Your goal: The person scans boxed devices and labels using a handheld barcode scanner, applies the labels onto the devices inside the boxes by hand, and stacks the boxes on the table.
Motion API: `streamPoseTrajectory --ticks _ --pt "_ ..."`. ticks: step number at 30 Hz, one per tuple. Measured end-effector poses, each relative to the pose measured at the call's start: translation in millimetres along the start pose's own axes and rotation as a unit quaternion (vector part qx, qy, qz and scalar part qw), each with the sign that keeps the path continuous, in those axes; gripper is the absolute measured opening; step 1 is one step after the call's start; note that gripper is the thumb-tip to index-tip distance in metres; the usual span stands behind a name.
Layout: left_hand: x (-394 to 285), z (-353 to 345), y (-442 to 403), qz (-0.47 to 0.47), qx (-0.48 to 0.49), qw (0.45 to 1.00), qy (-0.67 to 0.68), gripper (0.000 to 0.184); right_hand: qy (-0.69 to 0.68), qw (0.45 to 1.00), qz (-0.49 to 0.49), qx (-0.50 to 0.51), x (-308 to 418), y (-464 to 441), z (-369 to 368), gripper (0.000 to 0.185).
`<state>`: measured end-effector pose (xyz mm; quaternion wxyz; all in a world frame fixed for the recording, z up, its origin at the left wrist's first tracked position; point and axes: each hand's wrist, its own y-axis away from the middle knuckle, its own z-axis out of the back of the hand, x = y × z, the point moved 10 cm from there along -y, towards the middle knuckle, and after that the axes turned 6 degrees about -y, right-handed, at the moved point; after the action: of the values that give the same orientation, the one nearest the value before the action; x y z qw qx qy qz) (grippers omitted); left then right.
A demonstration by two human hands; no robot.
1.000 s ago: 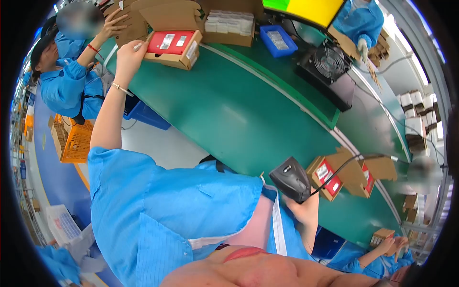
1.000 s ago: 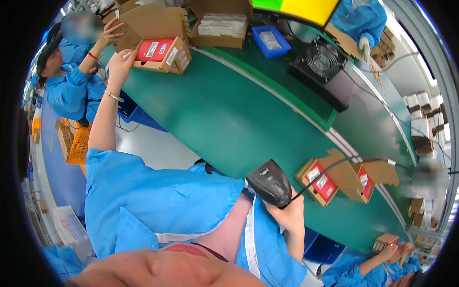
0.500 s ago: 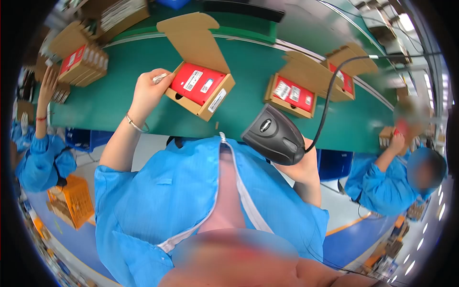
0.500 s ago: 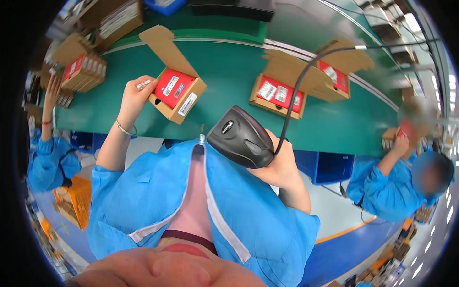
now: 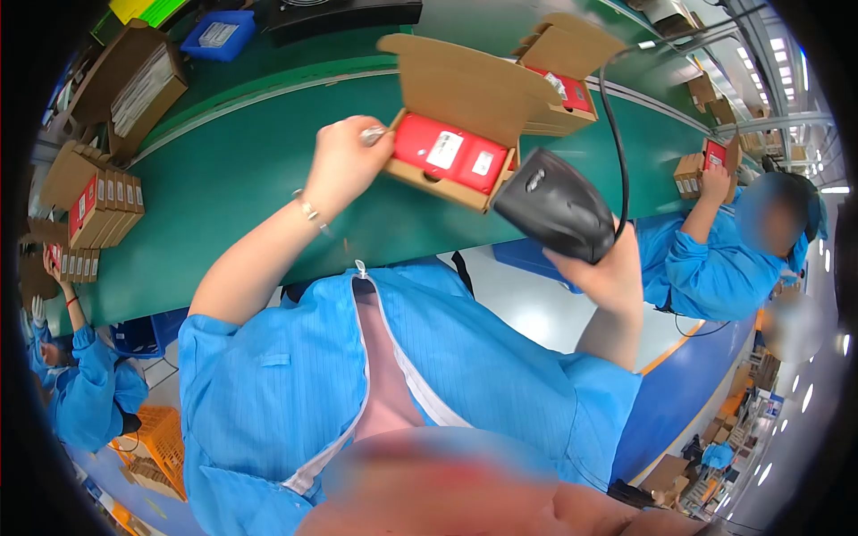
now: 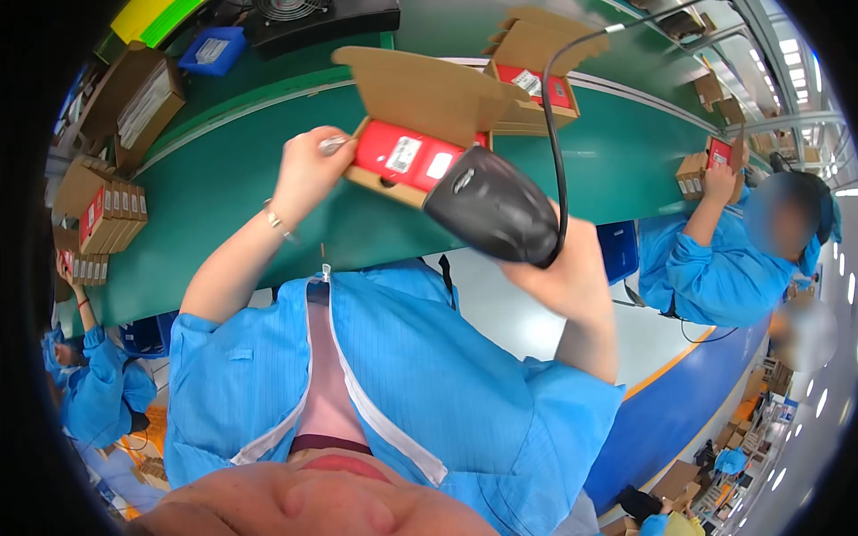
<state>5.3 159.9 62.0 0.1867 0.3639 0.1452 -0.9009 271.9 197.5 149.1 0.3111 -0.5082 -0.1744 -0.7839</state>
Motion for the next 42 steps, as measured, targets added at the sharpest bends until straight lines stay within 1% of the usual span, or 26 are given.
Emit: streamPoseTrajectory --ticks 2,3,4,6,7,8,9,10,11,13,17,19,23,25,29,32,34,35,37,38,40,41,42 --pt "-2 -24 -13 -0.008 -0.025 0.999 0.028 0.023 0.077 0.995 -0.055 0.035 0 -15 10 0.042" --pt "2 -37 -18 0.006 -0.006 0.999 0.04 0.024 0.113 0.992 -0.045 0.038 4 -24 13 0.039" --pt "3 -39 -18 0.003 -0.006 0.999 0.045 0.024 0.125 0.99 -0.052 0.052 2 -32 13 0.038" --pt "9 -38 -15 0.004 -0.013 0.995 0.099 0.025 0.134 0.985 -0.072 0.076 -9 -45 13 0.033" --pt "17 -44 -5 0.124 0.09 0.976 0.156 0.029 0.135 0.985 -0.073 0.076 -12 -51 14 0.033" --pt "26 -50 -1 0.146 0.123 0.946 0.263 0.029 0.148 0.982 -0.077 0.089 -17 -57 13 0.031" --pt "31 -52 4 0.167 0.152 0.903 0.365 0.031 0.16 0.978 -0.081 0.103 -21 -62 9 0.029" --pt "29 -53 11 0.185 0.182 0.863 0.434 0.032 0.158 0.977 -0.089 0.111 -21 -66 7 0.028" --pt "26 -45 14 0.189 0.179 0.862 0.434 0.032 0.157 0.977 -0.089 0.115 -22 -70 5 0.028" --pt "19 -42 23 0.212 0.21 0.822 0.485 0.031 0.176 0.973 -0.075 0.132 -23 -75 0 0.028" --pt "3 -42 25 0.2 0.238 0.826 0.47 0.027 0.166 0.974 -0.082 0.129 -27 -75 2 0.028" --pt "-3 -45 27 0.185 0.256 0.841 0.438 0.027 0.172 0.976 -0.068 0.116 -24 -73 5 0.029" --pt "-5 -49 29 0.191 0.259 0.85 0.416 0.023 0.179 0.972 -0.088 0.124 -28 -71 5 0.033" --pt "-6 -48 28 0.163 0.262 0.865 0.396 0.019 0.176 0.973 -0.085 0.123 -27 -72 4 0.033" --pt "-4 -47 30 0.158 0.252 0.873 0.386 0.018 0.182 0.97 -0.093 0.132 -31 -74 1 0.032" --pt "-3 -49 30 0.168 0.247 0.877 0.375 0.018 0.188 0.97 -0.08 0.132 -27 -75 1 0.031" --pt "0 -44 23 0.148 0.195 0.906 0.346 0.019 0.175 0.974 -0.066 0.129 -26 -75 0 0.03" --pt "0 -46 21 0.147 0.196 0.906 0.346 0.019 0.175 0.974 -0.066 0.128 -25 -75 1 0.03" --pt "-2 -41 13 0.092 0.174 0.955 0.224 0.026 0.176 0.974 -0.07 0.127 -25 -73 3 0.03" --pt "-4 -43 10 0.091 0.175 0.954 0.224 0.026 0.176 0.974 -0.071 0.126 -25 -72 4 0.03" --pt "-25 -38 -2 0.004 0.148 0.984 0.096 0.036 0.173 0.976 -0.07 0.117 -24 -68 8 0.031" --pt "-32 -40 -7 0.003 0.147 0.984 0.096 0.036 0.173 0.976 -0.069 0.115 -23 -66 8 0.031" --pt "-45 -40 -13 -0.037 0.133 0.99 0.008 0.04 0.158 0.979 -0.071 0.11 -23 -62 9 0.032"
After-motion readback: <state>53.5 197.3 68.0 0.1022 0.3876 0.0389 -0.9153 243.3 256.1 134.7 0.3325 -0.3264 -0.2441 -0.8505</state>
